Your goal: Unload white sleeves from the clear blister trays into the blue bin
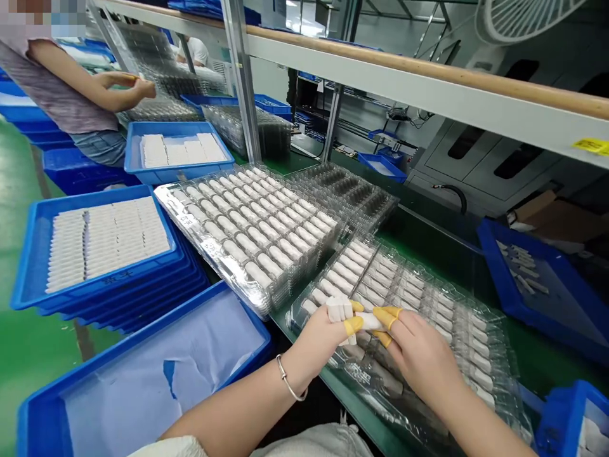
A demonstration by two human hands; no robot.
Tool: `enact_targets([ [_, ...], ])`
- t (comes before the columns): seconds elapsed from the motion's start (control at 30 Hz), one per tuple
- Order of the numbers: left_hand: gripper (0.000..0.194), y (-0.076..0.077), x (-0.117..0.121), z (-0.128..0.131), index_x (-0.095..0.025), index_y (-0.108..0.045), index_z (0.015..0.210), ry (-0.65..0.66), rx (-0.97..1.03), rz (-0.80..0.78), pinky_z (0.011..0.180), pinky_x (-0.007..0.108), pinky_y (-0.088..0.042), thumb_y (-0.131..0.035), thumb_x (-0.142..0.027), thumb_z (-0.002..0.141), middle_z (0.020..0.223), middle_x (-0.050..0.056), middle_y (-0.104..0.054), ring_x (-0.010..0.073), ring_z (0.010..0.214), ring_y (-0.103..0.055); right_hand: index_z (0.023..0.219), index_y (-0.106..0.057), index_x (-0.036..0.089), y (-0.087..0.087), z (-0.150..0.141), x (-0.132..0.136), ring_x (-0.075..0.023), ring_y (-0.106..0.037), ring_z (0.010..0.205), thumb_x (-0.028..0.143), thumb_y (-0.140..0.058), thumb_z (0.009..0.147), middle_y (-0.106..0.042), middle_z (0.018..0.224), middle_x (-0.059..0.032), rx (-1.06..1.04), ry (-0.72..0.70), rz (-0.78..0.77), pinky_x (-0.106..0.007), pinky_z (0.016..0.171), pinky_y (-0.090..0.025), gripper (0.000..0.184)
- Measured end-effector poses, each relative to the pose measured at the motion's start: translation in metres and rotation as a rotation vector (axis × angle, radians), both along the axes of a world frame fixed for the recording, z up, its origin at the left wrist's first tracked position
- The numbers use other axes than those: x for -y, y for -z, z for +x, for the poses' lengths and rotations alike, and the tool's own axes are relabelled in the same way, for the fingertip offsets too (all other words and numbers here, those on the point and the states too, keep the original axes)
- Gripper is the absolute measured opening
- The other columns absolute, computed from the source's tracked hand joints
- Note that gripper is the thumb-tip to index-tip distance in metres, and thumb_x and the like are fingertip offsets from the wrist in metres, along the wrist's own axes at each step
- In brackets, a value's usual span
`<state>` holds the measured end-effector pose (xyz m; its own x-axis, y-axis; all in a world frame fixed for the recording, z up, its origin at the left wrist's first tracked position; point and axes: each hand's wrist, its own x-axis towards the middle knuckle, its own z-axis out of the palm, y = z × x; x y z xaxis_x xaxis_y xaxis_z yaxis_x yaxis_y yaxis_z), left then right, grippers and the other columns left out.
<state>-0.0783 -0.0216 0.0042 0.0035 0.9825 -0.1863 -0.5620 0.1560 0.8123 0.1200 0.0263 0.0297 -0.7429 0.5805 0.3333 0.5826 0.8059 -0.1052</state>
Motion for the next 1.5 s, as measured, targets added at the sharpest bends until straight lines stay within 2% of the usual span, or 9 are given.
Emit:
enact_targets([
  [0.07, 0.04, 0.004, -0.005, -0.011, -0.014, -0.07, 0.097, -0.105, 0.064, -0.04, 0.08, 0.03, -0.049, -0.083, -0.036, 0.066, 0.09, 0.007, -0.071, 0.0167, 0.081, -0.064, 0.104, -0.067, 0.02, -0.007, -0.014, -0.036, -0.0263, -0.06, 0.096, 0.029, -0.054, 0.094, -0.068, 0.099, -0.0098, 0.032, 0.039, -0.065, -0.039, 0.08, -0.05, 0.019],
  [0.13, 0.045, 0.008, -0.008, -0.019, -0.015, -0.07, 0.103, -0.171, 0.133, -0.074, 0.088, 0.033, -0.049, -0.084, -0.038, 0.067, 0.099, 0.009, -0.072, 0.0187, 0.089, -0.066, 0.106, -0.068, 0.019, -0.011, -0.028, -0.08, -0.0263, -0.059, 0.094, 0.035, -0.056, 0.092, -0.069, 0.099, -0.0092, 0.055, 0.23, -0.127, -0.037, 0.077, -0.048, 0.024],
  [0.2, 0.047, 0.012, -0.009, -0.025, -0.015, -0.07, 0.104, -0.172, 0.171, -0.093, 0.091, 0.035, -0.049, -0.084, -0.039, 0.067, 0.102, 0.011, -0.072, 0.0201, 0.092, -0.066, 0.111, -0.068, 0.018, -0.01, -0.042, -0.126, -0.0261, -0.058, 0.095, 0.035, -0.055, 0.091, -0.069, 0.102, -0.0094, 0.102, 0.432, -0.164, -0.034, 0.075, -0.045, 0.029],
  [0.33, 0.046, 0.017, -0.009, -0.03, -0.015, -0.071, 0.102, -0.121, 0.185, -0.108, 0.091, 0.036, -0.05, -0.086, -0.039, 0.065, 0.104, 0.012, -0.072, 0.0217, 0.094, -0.067, 0.11, -0.07, 0.015, 0.003, -0.066, -0.193, -0.0261, -0.056, 0.092, 0.022, -0.053, 0.088, -0.069, 0.098, -0.0115, 0.178, 0.5, -0.149, -0.033, 0.072, -0.039, 0.029],
  [0.6, 0.052, 0.017, -0.012, -0.029, -0.015, -0.074, 0.091, -0.097, 0.178, -0.115, 0.095, 0.039, -0.048, -0.091, -0.046, 0.053, 0.105, 0.014, -0.074, 0.0275, 0.102, -0.066, 0.106, -0.072, 0.017, 0.026, -0.09, -0.222, -0.0237, -0.054, 0.092, 0.025, -0.061, 0.087, -0.06, 0.101, -0.0109, 0.269, 0.488, -0.116, -0.031, 0.069, -0.036, 0.024],
  [0.97, 0.048, 0.027, -0.01, -0.027, -0.017, -0.073, 0.104, -0.122, 0.21, -0.083, 0.097, 0.041, -0.048, -0.088, -0.037, 0.063, 0.113, 0.014, -0.072, 0.0269, 0.103, -0.067, 0.088, -0.073, 0.019, 0.027, -0.091, -0.2, -0.0272, -0.051, 0.098, 0.016, -0.05, 0.089, -0.068, 0.094, -0.0122, 0.169, 0.369, -0.12, -0.037, 0.082, -0.04, 0.023],
  [1.13, 0.048, 0.02, -0.007, -0.026, -0.016, -0.075, 0.101, -0.181, 0.257, -0.032, 0.105, 0.043, -0.041, -0.09, -0.037, 0.06, 0.115, 0.015, -0.07, 0.0304, 0.115, -0.061, 0.094, -0.069, 0.021, -0.002, -0.081, -0.124, -0.0221, -0.059, 0.093, 0.03, -0.05, 0.091, -0.067, 0.104, -0.0068, -0.036, 0.144, -0.251, -0.033, 0.079, -0.049, 0.021],
  [1.27, 0.051, 0.011, -0.002, -0.017, -0.017, -0.074, 0.107, -0.177, 0.271, 0.06, 0.102, 0.041, -0.043, -0.089, -0.036, 0.062, 0.115, 0.014, -0.069, 0.0299, 0.115, -0.061, 0.099, -0.069, 0.026, -0.01, -0.061, -0.045, -0.0213, -0.062, 0.091, 0.04, -0.057, 0.092, -0.066, 0.108, -0.0054, -0.233, -0.112, -0.634, -0.032, 0.077, -0.054, 0.019],
  [1.5, 0.052, -0.003, 0.013, 0.013, -0.015, -0.073, 0.106, -0.012, 0.226, 0.073, 0.086, 0.038, -0.049, -0.09, -0.034, 0.061, 0.101, 0.013, -0.071, 0.0256, 0.094, -0.067, 0.096, -0.07, 0.024, 0.008, -0.033, 0.007, -0.0226, -0.064, 0.088, 0.037, -0.059, 0.091, -0.067, 0.098, -0.0066, -0.37, -0.057, -0.711, -0.033, 0.075, -0.056, 0.017],
])
